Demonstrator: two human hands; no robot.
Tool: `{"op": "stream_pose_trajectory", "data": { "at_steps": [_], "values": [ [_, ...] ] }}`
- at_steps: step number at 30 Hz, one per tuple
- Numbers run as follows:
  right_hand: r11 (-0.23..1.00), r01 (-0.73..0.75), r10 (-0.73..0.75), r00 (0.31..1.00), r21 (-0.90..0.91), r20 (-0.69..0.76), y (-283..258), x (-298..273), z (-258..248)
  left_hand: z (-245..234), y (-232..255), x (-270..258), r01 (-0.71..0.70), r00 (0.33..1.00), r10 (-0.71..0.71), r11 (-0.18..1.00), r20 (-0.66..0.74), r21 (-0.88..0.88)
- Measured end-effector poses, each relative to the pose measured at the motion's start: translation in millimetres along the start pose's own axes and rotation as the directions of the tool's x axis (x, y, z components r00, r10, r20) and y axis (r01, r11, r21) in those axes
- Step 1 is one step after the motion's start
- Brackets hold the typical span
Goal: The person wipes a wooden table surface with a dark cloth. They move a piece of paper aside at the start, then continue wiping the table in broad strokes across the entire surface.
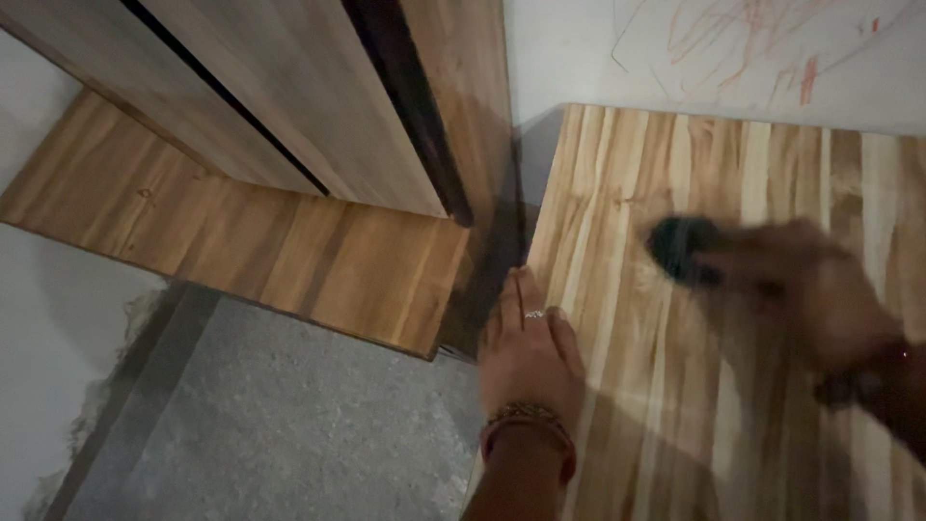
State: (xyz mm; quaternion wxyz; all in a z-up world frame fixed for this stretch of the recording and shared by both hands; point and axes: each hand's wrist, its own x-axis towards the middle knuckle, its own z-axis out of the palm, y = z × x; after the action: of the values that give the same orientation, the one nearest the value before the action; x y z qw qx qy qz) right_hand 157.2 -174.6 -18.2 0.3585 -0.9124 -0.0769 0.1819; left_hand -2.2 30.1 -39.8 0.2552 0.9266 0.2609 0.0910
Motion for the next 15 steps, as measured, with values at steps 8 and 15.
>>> {"op": "stream_pose_trajectory", "data": {
  "at_steps": [8,15],
  "values": [
    [0.613,0.62,-0.717,0.697,-0.49,-0.014,8,1,1,1,1,-2,-0.012,0.999,0.012,1.0,-0.041,-0.006],
    [0.664,0.413,-0.511,0.859,-0.623,0.025,-26,-8,7,1,1,-3,-0.004,1.0,0.004,1.0,-0.014,-0.005]
  ]
}}
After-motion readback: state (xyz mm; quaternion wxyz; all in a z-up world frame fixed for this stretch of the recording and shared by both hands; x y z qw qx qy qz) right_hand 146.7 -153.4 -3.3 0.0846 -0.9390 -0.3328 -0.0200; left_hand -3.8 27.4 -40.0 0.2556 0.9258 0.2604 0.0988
